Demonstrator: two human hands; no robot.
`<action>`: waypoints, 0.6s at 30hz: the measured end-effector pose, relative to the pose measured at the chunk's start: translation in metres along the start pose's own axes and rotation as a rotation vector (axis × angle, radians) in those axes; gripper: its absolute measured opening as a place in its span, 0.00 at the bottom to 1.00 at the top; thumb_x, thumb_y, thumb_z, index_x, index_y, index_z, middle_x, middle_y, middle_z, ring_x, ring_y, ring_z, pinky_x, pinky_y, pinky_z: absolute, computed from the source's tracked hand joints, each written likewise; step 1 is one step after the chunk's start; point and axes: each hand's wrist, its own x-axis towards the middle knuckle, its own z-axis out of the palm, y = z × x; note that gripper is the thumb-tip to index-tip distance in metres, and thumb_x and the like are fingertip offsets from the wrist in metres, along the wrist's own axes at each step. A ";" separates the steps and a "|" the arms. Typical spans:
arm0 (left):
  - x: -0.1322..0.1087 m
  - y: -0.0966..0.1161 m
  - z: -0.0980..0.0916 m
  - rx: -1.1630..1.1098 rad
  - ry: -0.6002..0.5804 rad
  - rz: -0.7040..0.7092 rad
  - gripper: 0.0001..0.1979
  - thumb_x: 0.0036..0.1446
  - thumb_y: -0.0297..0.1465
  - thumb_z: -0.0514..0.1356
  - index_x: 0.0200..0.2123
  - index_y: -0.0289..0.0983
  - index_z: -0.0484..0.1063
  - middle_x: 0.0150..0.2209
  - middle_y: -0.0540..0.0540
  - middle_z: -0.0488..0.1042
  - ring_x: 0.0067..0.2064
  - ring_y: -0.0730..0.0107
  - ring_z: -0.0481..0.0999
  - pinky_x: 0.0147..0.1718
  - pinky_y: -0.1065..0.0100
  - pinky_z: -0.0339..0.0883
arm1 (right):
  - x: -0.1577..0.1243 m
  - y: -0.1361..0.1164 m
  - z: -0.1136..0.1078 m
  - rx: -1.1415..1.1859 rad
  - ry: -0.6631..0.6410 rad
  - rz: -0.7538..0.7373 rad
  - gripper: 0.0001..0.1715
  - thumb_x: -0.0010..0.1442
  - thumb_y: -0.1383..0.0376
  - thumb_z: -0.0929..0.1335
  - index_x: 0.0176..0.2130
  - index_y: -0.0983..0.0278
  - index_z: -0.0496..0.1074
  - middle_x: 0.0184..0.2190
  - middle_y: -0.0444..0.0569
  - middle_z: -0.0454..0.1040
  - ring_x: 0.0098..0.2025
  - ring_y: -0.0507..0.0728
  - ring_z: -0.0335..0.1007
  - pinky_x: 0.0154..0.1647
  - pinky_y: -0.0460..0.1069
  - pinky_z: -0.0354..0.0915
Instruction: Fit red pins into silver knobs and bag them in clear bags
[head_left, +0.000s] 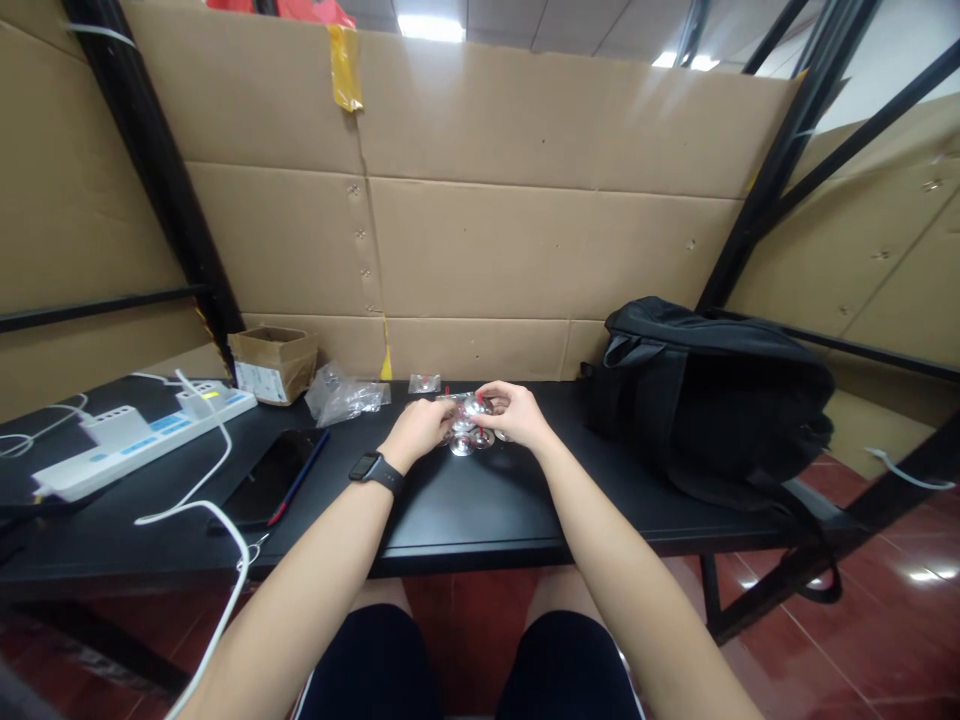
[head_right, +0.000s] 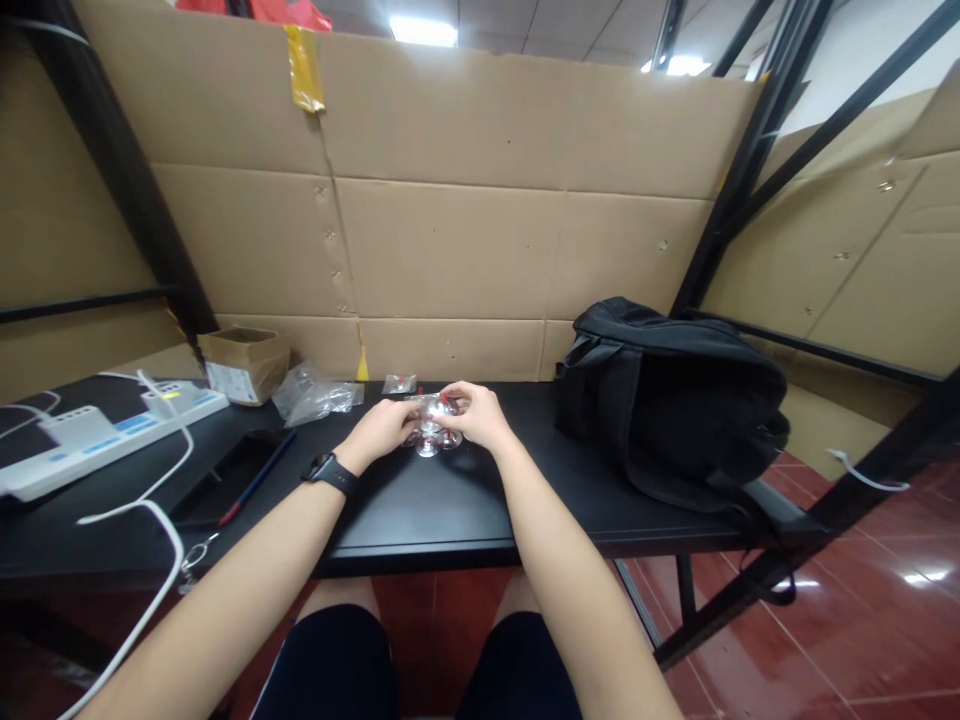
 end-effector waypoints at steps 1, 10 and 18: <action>0.000 0.002 -0.001 0.005 0.028 -0.018 0.13 0.55 0.26 0.60 0.43 0.42 0.78 0.33 0.44 0.81 0.35 0.61 0.80 0.34 0.70 0.67 | 0.000 -0.002 0.003 0.005 0.000 -0.018 0.27 0.42 0.59 0.79 0.43 0.64 0.78 0.39 0.50 0.81 0.39 0.58 0.79 0.44 0.50 0.73; 0.002 0.008 -0.007 -0.008 0.108 0.036 0.17 0.56 0.20 0.54 0.40 0.41 0.81 0.41 0.43 0.81 0.44 0.60 0.79 0.48 0.65 0.70 | 0.000 0.001 0.011 -0.305 0.008 -0.038 0.21 0.42 0.59 0.79 0.38 0.62 0.81 0.33 0.49 0.82 0.34 0.59 0.77 0.41 0.51 0.71; 0.005 0.016 -0.006 0.028 0.148 0.025 0.14 0.57 0.24 0.58 0.43 0.39 0.79 0.43 0.41 0.79 0.46 0.58 0.78 0.48 0.63 0.71 | 0.001 0.000 0.020 -0.425 0.095 -0.129 0.18 0.44 0.64 0.79 0.38 0.61 0.81 0.39 0.50 0.79 0.40 0.58 0.75 0.44 0.50 0.70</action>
